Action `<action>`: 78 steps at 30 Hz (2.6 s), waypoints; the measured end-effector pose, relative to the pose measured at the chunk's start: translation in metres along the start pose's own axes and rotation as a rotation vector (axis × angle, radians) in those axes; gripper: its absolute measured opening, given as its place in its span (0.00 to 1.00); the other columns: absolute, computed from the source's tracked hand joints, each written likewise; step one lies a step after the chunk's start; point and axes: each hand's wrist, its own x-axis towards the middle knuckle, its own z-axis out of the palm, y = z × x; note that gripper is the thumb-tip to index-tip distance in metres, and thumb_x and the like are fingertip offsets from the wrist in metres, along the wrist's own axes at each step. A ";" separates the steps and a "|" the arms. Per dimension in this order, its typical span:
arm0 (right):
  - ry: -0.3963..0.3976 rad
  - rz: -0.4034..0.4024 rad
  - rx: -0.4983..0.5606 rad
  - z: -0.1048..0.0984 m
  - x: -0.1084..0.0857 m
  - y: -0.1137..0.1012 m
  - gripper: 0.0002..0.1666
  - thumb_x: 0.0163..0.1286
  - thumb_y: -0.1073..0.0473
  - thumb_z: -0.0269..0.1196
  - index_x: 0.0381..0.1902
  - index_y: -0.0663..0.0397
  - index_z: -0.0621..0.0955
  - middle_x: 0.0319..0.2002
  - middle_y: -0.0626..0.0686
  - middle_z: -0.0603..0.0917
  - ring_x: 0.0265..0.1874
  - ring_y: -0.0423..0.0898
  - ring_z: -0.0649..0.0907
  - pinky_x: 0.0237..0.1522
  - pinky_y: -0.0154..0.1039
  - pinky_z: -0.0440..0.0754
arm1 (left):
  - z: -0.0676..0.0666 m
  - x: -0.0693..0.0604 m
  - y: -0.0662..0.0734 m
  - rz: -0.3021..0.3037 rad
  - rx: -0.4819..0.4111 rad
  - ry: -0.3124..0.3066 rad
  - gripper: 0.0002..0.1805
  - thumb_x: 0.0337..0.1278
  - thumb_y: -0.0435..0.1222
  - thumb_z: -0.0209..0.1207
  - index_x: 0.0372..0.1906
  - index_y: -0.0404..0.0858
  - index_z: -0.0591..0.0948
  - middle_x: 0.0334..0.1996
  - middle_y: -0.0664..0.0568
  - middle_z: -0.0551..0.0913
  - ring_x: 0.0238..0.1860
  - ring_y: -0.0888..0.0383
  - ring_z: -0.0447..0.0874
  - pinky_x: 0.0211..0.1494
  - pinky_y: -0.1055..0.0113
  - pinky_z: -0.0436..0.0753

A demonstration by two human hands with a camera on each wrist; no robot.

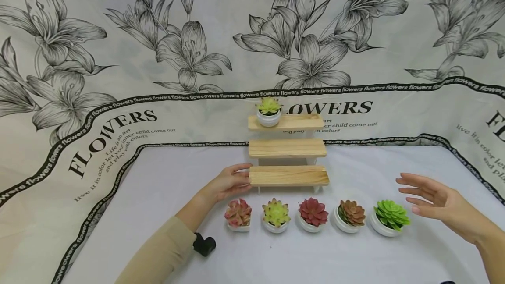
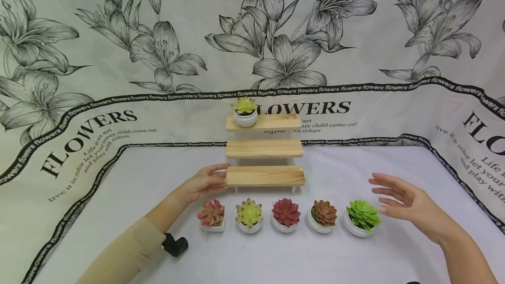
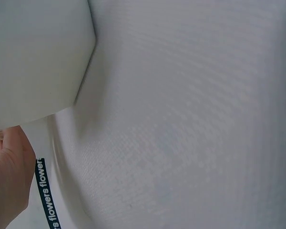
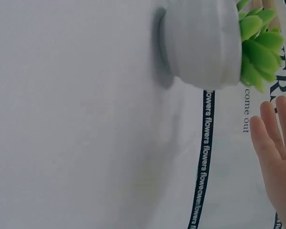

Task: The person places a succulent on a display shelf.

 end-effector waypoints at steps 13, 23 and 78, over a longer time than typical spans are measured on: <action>-0.164 0.019 0.079 -0.001 -0.010 0.025 0.42 0.63 0.82 0.47 0.72 0.59 0.48 0.65 0.39 0.66 0.58 0.32 0.70 0.48 0.32 0.78 | 0.001 -0.001 0.001 -0.013 -0.009 0.010 0.31 0.58 0.19 0.50 0.68 0.30 0.60 0.61 0.33 0.66 0.41 0.57 0.78 0.45 0.67 0.82; -0.164 0.135 -0.034 0.010 -0.009 0.029 0.43 0.61 0.75 0.55 0.71 0.60 0.51 0.65 0.34 0.64 0.58 0.20 0.61 0.47 0.23 0.69 | 0.000 0.002 -0.001 -0.017 -0.012 0.018 0.31 0.58 0.19 0.50 0.68 0.31 0.60 0.61 0.33 0.65 0.41 0.57 0.78 0.46 0.66 0.82; -0.101 0.187 -0.088 0.006 0.018 0.007 0.39 0.58 0.74 0.60 0.55 0.24 0.68 0.49 0.32 0.77 0.46 0.29 0.76 0.40 0.27 0.77 | 0.002 0.001 0.002 -0.034 -0.036 0.035 0.31 0.57 0.18 0.49 0.67 0.30 0.61 0.61 0.32 0.66 0.39 0.57 0.79 0.44 0.67 0.82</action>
